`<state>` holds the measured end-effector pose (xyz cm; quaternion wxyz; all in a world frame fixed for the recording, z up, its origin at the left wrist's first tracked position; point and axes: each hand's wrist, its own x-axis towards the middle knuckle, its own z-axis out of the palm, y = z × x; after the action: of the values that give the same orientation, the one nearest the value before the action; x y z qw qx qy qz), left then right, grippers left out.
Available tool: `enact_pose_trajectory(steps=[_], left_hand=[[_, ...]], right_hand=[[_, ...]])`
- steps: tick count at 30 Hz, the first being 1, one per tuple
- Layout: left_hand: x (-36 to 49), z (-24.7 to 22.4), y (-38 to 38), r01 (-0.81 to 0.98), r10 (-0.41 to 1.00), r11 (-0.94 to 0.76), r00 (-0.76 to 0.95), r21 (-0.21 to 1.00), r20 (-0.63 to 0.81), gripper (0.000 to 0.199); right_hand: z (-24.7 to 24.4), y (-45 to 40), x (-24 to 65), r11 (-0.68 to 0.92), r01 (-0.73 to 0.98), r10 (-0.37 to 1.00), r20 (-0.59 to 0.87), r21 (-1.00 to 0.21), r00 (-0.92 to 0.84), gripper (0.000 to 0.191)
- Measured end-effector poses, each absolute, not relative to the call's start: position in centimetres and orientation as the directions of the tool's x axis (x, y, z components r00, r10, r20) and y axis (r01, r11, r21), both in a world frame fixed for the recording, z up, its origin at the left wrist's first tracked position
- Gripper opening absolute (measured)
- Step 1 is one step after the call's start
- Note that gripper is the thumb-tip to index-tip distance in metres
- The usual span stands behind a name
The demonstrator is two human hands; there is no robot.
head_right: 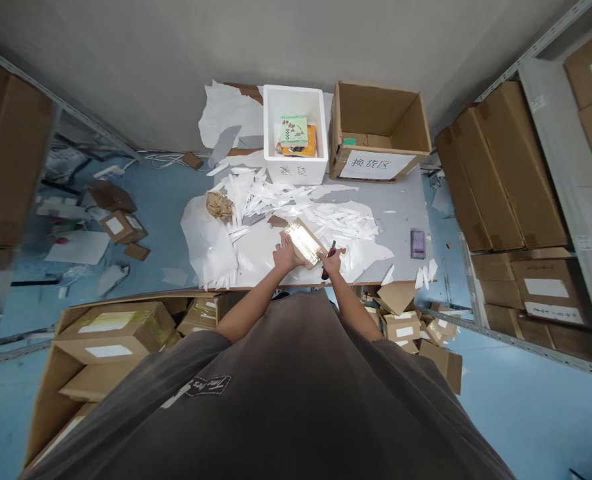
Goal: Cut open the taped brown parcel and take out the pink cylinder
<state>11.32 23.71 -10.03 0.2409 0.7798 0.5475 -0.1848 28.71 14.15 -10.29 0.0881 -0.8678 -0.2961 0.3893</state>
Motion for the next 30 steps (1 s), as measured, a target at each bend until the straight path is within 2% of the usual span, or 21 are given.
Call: enact_pose_trajectory(steps=[3,5,7,9,11,15,17,21,24,27,30], left_hand=[[11.5,-9.3,22.4,0.955,0.798,-0.279,0.287,0.097,-0.53,0.136],[11.8,-8.7,22.3,0.932,0.801,-0.346,0.354,0.108,-0.482,0.122],[12.2,-8.2,22.7,0.841,0.711,-0.504,0.534,0.198,-0.458,0.104],[12.9,-7.8,23.1,0.716,0.559,-0.633,0.686,0.294,-0.465,0.095],[13.8,-7.7,23.3,0.671,0.497,-0.669,0.723,0.319,-0.481,0.088],[15.2,-7.7,23.1,0.73,0.579,-0.636,0.665,0.249,-0.472,0.061],[15.3,-7.9,22.9,0.741,0.6,-0.625,0.657,0.245,-0.456,0.055],[14.9,-8.7,22.2,0.743,0.62,-0.617,0.662,0.259,-0.421,0.059],[14.9,-9.4,22.1,0.739,0.614,-0.62,0.666,0.262,-0.424,0.064],[15.3,-9.9,22.6,0.747,0.608,-0.612,0.654,0.259,-0.449,0.084],[15.9,-9.9,23.2,0.757,0.603,-0.612,0.635,0.229,-0.483,0.102]], right_hand=[[-11.6,15.1,29.6,-0.815,0.292,0.567,-0.589,-0.5,0.576,0.06],[-12.2,15.6,30.4,-0.801,0.279,0.584,-0.586,-0.53,0.562,0.06],[-12.6,16.0,31.1,-0.789,0.29,0.601,-0.586,-0.541,0.543,0.061],[-12.8,16.6,31.6,-0.783,0.313,0.614,-0.587,-0.538,0.528,0.062],[-12.9,17.2,31.9,-0.775,0.353,0.629,-0.588,-0.524,0.508,0.063],[-12.6,18.1,32.6,-0.737,0.445,0.675,-0.585,-0.509,0.449,0.059],[-12.1,18.1,33.1,-0.716,0.466,0.697,-0.567,-0.52,0.439,0.055],[-10.7,16.4,34.3,-0.707,0.419,0.707,-0.588,-0.57,0.394,0.04],[-9.9,14.3,35.4,-0.671,0.425,0.728,-0.651,-0.608,0.217,0.035],[-9.7,12.8,36.1,-0.603,0.518,0.724,-0.689,-0.606,0.038,0.029],[-9.8,12.5,36.2,-0.511,0.638,0.761,-0.649,-0.576,0.024,0.026]])
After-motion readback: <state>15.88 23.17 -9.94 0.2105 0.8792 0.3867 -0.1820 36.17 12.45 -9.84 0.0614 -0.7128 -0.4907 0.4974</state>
